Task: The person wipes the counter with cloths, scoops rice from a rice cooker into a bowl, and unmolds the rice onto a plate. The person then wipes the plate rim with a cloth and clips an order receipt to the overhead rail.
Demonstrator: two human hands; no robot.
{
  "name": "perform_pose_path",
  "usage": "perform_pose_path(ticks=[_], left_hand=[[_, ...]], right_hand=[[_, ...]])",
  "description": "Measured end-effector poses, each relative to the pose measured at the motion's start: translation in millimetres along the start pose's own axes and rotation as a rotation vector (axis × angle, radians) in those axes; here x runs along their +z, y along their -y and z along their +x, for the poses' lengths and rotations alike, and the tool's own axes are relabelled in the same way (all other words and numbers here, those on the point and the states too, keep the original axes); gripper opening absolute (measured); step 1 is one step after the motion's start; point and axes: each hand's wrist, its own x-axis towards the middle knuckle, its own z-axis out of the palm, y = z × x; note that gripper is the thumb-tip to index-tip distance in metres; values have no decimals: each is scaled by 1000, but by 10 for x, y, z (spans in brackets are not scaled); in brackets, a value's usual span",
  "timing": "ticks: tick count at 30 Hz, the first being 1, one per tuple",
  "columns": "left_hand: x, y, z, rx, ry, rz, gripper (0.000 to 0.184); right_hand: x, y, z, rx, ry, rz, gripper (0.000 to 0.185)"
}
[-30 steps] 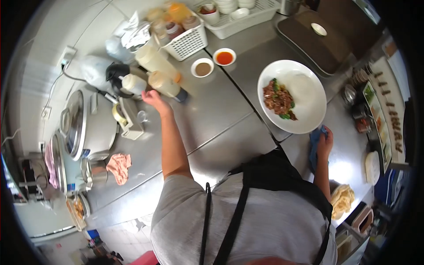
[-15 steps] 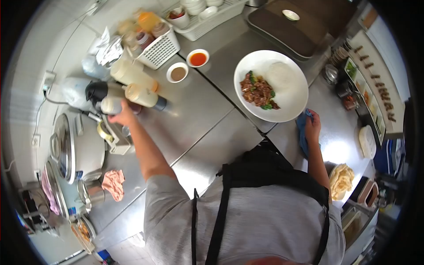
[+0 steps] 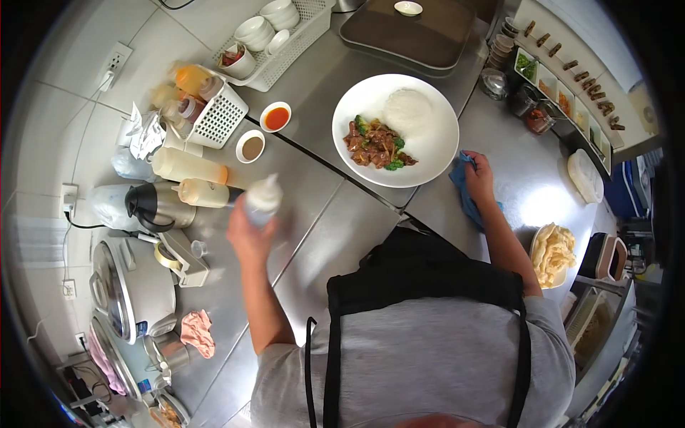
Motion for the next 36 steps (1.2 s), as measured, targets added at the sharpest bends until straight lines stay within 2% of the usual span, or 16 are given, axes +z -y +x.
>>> perform_pose_path(ticks=[3, 10, 14, 17, 23, 26, 29, 31, 32, 34, 36], left_hand=[[255, -411, 119, 51, 255, 286, 67], [610, -894, 506, 291, 346, 478, 63], [674, -1010, 609, 333, 404, 568, 61], [560, -958, 631, 398, 412, 566, 45], [546, -897, 895, 336, 324, 579, 41], [652, -929, 1020, 244, 414, 623, 62], [634, -1045, 960, 289, 439, 576, 63], [600, -1121, 918, 302, 451, 528, 53], [586, -1132, 902, 307, 457, 504, 48], [601, -1051, 894, 271, 449, 481, 52], [624, -981, 890, 215, 434, 413, 58]], right_hand=[[-18, 8, -5, 19, 33, 0, 22], [-23, -44, -24, -29, -9, 49, 21], [-13, -99, -24, -35, -34, 77, 22], [-20, -89, -41, -20, -29, 88, 22], [8, -91, -18, -10, -25, 105, 22], [13, -102, -7, -9, -22, 92, 22], [26, -144, 0, -32, -28, 81, 21], [30, -174, -4, -26, -25, 84, 20], [13, -190, 2, 87, 45, 128, 19], [-36, -145, 37, 309, 183, 216, 21], [-75, -7, 0, 413, 320, 309, 28]])
